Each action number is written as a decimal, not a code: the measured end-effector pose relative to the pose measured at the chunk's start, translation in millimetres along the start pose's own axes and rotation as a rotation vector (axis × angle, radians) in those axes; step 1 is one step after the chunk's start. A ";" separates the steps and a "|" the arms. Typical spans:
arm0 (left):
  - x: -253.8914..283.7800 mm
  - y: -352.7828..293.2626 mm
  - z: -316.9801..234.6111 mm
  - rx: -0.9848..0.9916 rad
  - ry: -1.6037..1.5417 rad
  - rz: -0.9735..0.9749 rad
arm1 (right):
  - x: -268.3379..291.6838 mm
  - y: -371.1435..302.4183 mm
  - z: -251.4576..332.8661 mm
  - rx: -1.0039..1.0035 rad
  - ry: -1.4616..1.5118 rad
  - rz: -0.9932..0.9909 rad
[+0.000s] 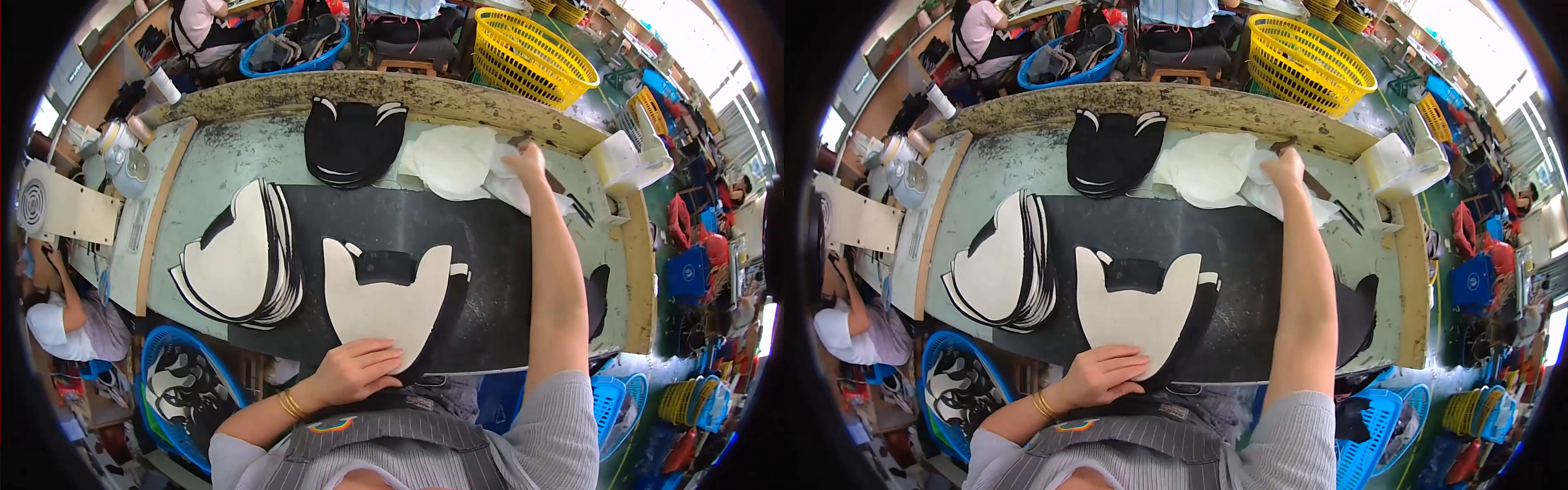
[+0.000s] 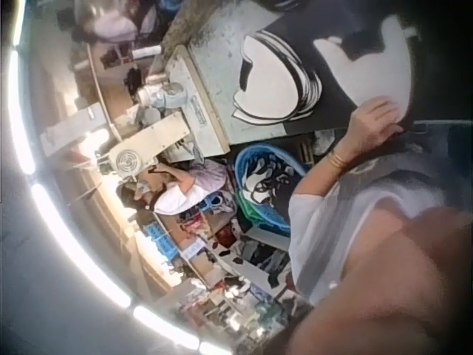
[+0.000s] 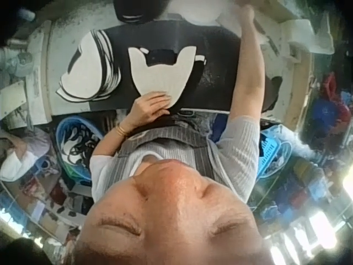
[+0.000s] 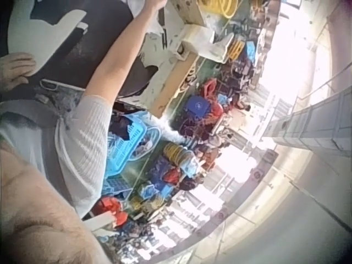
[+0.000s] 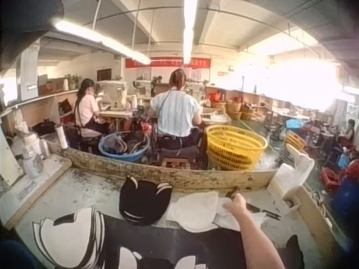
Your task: Aligning and layering fabric and leather components for shoe uppers at a manufacturing station.
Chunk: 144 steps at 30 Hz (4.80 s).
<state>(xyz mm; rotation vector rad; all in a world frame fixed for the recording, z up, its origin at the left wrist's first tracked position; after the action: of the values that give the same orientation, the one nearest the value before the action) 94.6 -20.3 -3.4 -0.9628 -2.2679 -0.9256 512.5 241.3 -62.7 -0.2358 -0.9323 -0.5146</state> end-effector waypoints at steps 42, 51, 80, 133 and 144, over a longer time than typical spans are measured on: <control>34.3 -6.4 -44.0 0.379 -1.098 -0.725 | 76.8 -428.9 194.9 1.209 0.073 -0.401; 29.9 6.1 -36.5 0.461 -1.092 -0.582 | 69.9 -419.7 181.3 1.113 0.069 -0.497; 37.8 -31.5 -35.2 0.385 -0.793 -0.844 | 75.7 -409.4 68.3 0.258 0.185 -0.359; 24.7 -46.8 -32.4 0.694 -1.127 -0.572 | 59.4 -442.8 130.0 0.576 0.336 0.271; -2.4 -69.0 -26.2 0.749 -1.657 -0.338 | 28.9 -425.2 112.0 0.003 1.332 0.552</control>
<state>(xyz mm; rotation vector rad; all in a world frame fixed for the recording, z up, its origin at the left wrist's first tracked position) 48.3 -76.6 -15.0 -1.0745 -3.5779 1.1922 227.5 -85.6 15.2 -0.0928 0.4365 -0.0721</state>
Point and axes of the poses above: each hand's wrist, its own y-axis towards the middle knuckle, its own x-axis out of the back of the hand, z = x × y, the point moved 5 cm from there along y, towards the middle knuckle, and after that the axes turned 7 degrees about -y, right-handed, at the moved point
